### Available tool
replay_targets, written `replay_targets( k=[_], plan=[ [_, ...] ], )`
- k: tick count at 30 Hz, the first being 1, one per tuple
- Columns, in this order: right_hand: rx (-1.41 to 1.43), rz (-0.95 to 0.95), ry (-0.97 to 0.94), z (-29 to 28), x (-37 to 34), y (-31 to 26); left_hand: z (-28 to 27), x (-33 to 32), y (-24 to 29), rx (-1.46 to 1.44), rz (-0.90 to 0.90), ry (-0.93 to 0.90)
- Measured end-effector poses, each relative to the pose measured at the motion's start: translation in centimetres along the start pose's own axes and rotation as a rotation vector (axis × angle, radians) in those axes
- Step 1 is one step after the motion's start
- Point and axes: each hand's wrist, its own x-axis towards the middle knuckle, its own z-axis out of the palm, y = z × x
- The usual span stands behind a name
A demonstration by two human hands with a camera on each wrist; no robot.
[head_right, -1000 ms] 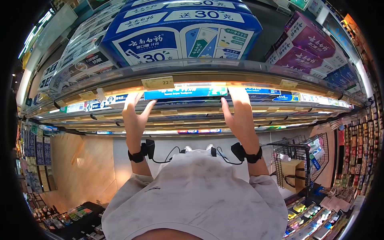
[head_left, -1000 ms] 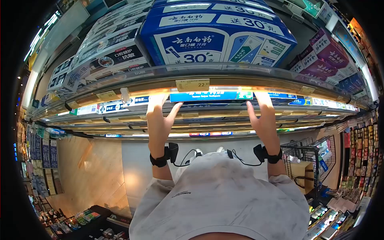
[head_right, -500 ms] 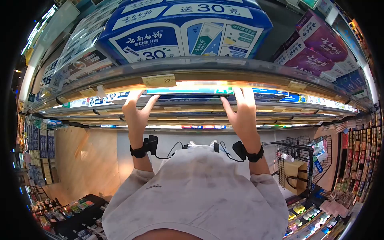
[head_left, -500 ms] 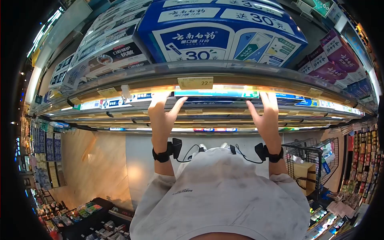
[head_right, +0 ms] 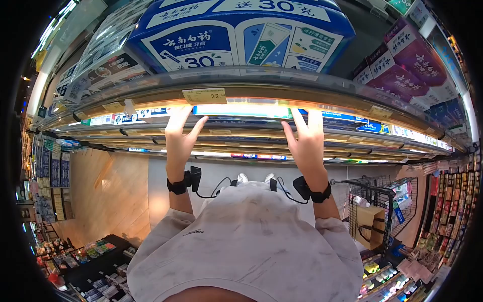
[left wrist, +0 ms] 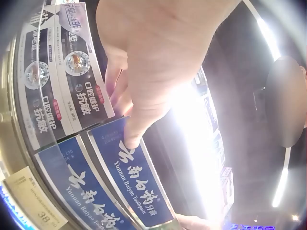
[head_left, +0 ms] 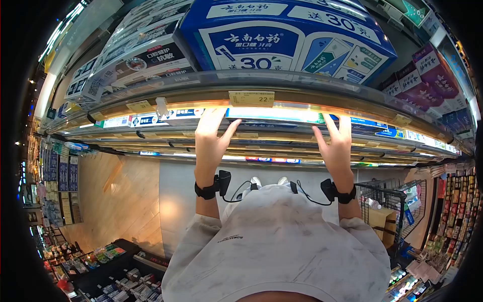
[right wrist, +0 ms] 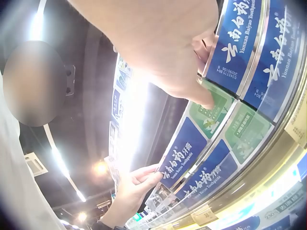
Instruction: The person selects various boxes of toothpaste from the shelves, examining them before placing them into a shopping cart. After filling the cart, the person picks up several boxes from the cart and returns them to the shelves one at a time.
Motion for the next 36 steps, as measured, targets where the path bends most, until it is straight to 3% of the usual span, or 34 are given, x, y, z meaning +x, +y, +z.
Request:
replay_targets(
  k=[20,31,36],
  plan=[
    [-0.019,0.006,0.035,0.9,-0.1,-0.3,0.8,-0.3,-0.4,0.04,0.013,-0.01],
    [0.06,0.092,-0.061,-1.4,0.8,-1.5,1.3,-0.8,-1.2,0.027,0.048,0.032],
    [-0.075,0.119,-0.039,-2.0,0.9,-0.7,1.2,-0.7,-1.3,-0.026,0.085,0.072]
  ],
)
